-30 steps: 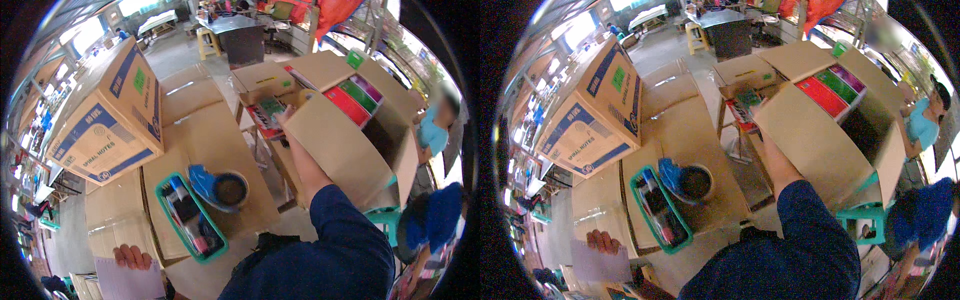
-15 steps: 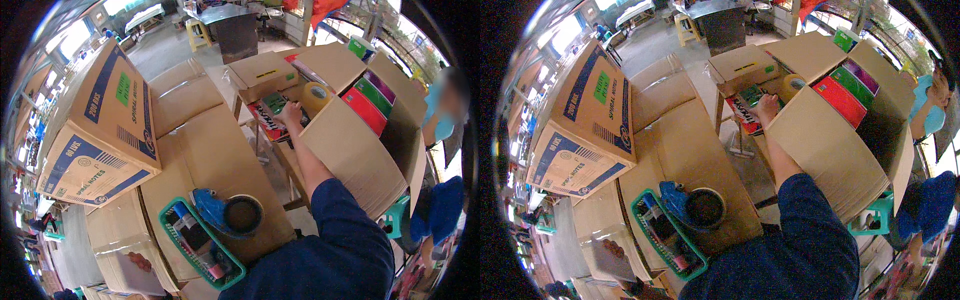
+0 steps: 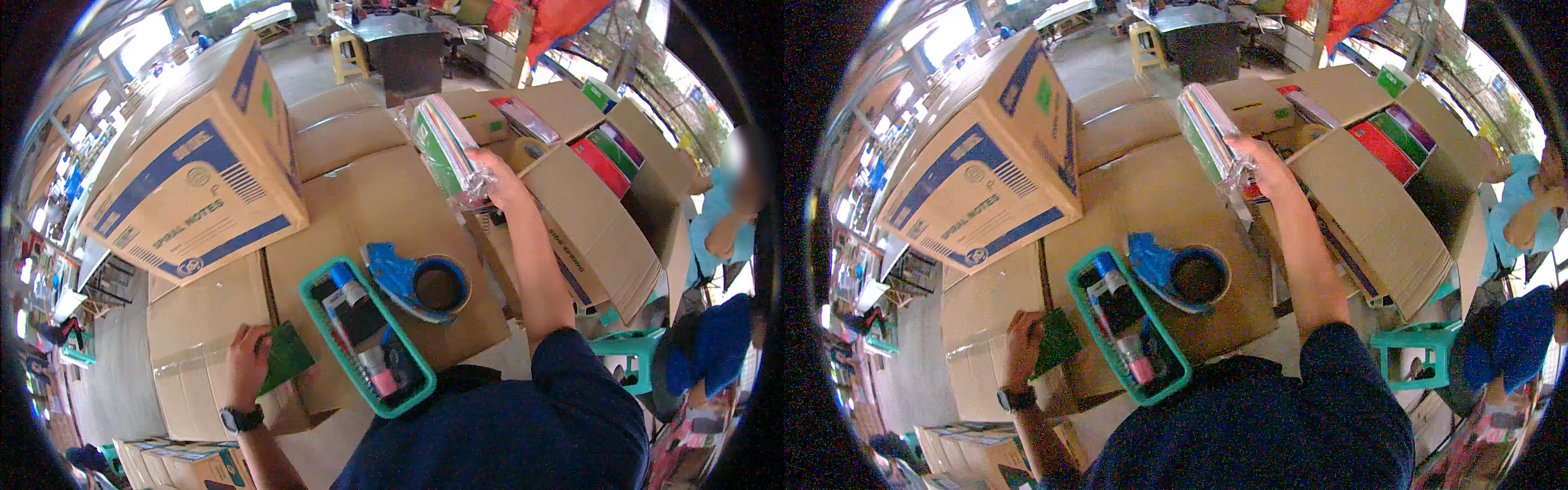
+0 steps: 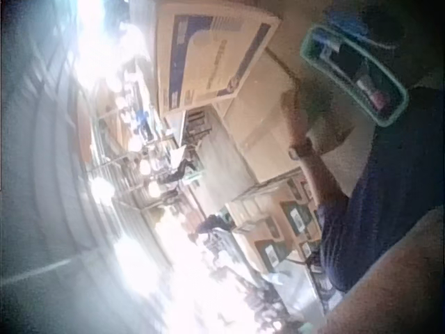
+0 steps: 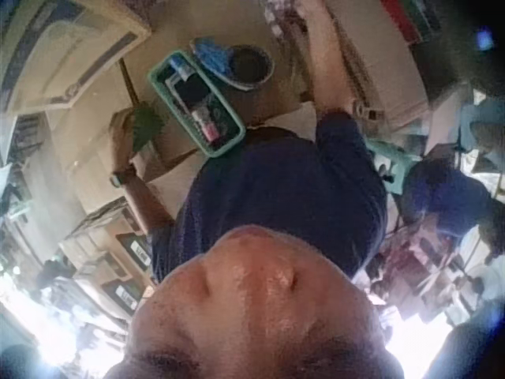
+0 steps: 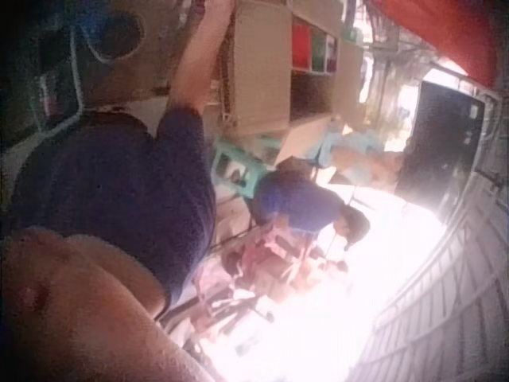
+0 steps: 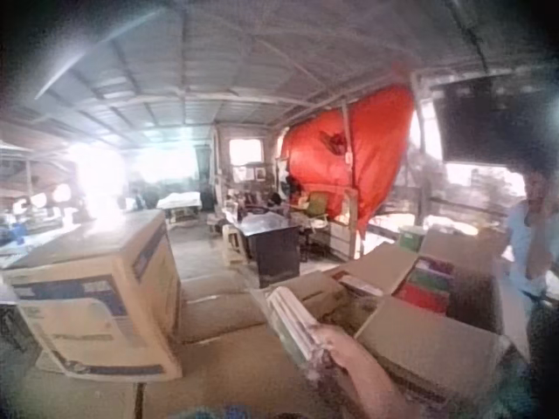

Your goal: The person prepares notebooks for packaging by wrapping them in plastic, walking to a packing station, and using shears to trim excess plastic from the spiral bindings of several notebooks.

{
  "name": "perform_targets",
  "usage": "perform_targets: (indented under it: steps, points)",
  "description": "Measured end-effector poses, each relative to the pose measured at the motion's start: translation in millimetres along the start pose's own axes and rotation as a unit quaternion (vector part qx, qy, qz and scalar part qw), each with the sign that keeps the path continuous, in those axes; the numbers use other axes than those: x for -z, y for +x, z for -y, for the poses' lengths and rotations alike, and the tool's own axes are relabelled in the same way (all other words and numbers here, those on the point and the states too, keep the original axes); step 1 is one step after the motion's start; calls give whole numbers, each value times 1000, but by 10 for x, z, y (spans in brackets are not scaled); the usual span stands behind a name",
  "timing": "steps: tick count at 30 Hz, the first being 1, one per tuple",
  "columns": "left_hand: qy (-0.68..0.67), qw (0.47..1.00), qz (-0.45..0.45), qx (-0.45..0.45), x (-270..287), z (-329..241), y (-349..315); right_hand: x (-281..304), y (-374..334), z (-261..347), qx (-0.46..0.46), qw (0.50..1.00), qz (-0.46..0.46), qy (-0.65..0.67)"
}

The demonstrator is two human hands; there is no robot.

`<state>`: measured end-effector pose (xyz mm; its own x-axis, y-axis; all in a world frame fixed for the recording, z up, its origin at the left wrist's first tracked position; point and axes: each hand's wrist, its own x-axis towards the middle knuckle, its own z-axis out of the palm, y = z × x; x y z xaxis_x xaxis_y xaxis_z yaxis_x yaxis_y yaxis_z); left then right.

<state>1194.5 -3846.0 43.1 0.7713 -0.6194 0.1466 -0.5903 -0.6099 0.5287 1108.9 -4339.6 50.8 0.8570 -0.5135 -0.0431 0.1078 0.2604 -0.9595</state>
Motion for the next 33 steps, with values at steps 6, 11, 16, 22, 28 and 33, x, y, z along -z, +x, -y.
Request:
perform_targets:
  steps: [6, 11, 16, 22, 28, 33]
  points:
    - [79, 977, -147, -133, 218, -411, 163, -786, -439, 581, -33, 992, 114, -43]
    - [122, 935, -230, -240, 641, -1102, 402, -1478, -477, 832, -70, 948, 247, -188]
    - [-395, 884, -130, -213, 628, -682, 748, -2302, -748, 749, -138, 897, 338, -248]
    - [-696, 712, -32, -91, 269, -501, 665, -2206, -639, 712, -150, 934, 232, -227]
    - [-704, 687, -148, -104, 340, -545, 572, -2097, -1056, 971, 165, 924, 129, -320]
    - [-671, 707, -177, -139, 275, -748, 691, -2022, -1093, 874, 177, 925, 162, -296]
